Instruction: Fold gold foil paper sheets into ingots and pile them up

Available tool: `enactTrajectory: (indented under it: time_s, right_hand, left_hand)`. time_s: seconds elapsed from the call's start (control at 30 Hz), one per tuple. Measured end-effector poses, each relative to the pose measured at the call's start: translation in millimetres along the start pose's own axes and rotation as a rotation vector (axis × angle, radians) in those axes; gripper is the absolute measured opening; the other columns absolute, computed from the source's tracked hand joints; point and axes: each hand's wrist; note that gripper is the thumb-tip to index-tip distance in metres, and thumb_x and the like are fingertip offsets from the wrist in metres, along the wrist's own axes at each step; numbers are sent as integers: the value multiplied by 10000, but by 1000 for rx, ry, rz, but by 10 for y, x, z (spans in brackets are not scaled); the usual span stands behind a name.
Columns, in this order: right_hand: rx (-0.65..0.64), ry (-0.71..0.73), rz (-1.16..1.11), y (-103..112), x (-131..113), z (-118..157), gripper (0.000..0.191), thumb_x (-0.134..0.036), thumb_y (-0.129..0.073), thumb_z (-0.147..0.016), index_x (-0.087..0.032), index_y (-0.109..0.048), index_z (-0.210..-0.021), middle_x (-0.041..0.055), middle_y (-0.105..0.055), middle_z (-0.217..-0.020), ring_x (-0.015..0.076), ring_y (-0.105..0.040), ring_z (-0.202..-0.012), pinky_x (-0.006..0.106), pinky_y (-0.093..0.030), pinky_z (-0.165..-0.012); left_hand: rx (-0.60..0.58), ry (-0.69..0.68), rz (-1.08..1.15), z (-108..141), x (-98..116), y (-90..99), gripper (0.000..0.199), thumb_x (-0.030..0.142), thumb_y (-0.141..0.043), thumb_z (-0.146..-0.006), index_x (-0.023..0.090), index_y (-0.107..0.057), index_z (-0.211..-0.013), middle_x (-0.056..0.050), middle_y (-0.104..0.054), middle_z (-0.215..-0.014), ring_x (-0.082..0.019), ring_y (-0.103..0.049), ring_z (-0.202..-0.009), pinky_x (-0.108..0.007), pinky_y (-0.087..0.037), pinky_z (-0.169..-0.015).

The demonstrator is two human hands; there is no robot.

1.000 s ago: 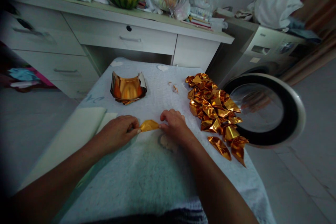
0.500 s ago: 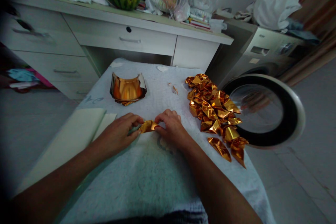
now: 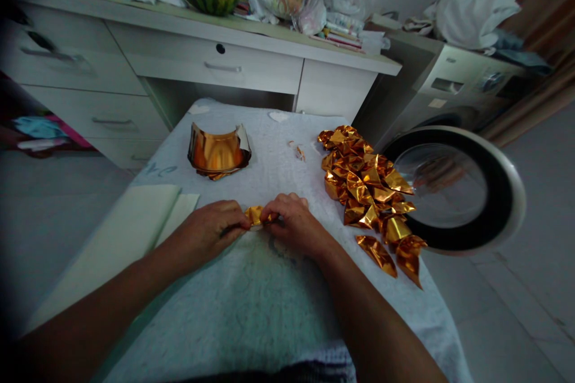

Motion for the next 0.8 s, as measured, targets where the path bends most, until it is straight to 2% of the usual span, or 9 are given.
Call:
enactTrajectory:
  time_s: [0.2, 0.37, 0.5, 0.63, 0.8]
  right_hand:
    - [-36, -11, 37, 20, -37, -3, 191, -75, -638, -808, -234, -679, -905, -17, -632, -869, 162, -520, -895, 322, -290, -842]
    - [-49, -4, 36, 27, -44, 6, 161, -142, -662, -834, -258, -707, -937, -11, -646, -895, 171, -526, -918, 337, -303, -855]
    - [-30, -7, 21, 5, -41, -4, 155, -172, -621, -885, -272, -720, -951, -8, -652, -878, 168, -533, -905, 337, -311, -846]
    - [4, -55, 12, -28, -70, -36, 108, -164, -619, -886, -229, -703, -903, -2, -653, -849, 162, -539, -871, 328, -318, -831]
    - [94, -178, -44, -63, -120, -59, 100, -134, -669, -820, -188, -598, -867, -23, -620, -786, 148, -541, -806, 306, -331, -802]
  left_hand:
    - [-18, 9, -5, -6, 19, 1, 121, 143, -515, -855, 208, -615, -840, -18, -605, -820, -175, -564, -811, -288, -423, -724]
    - [-24, -5, 6, -9, 14, -9, 201, 163, -506, -882, 239, -644, -1007, -23, -635, -889, -186, -576, -882, -307, -435, -790]
    - [-34, -8, -5, -23, 23, 0, 168, 235, -502, -917, 224, -667, -948, -29, -633, -858, -191, -582, -872, -302, -431, -773]
    - [-25, 85, 11, -42, 57, 7, 172, 260, -490, -922, 207, -652, -902, -30, -652, -851, -188, -593, -837, -297, -425, -750]
    - [18, 206, -44, -36, 89, -14, 132, 287, -523, -890, 200, -615, -857, -24, -640, -834, -185, -590, -772, -288, -398, -676]
Point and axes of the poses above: each hand's wrist, its own z-axis away from the middle knuckle, its own y-axis out of the back of the hand, x = y × z
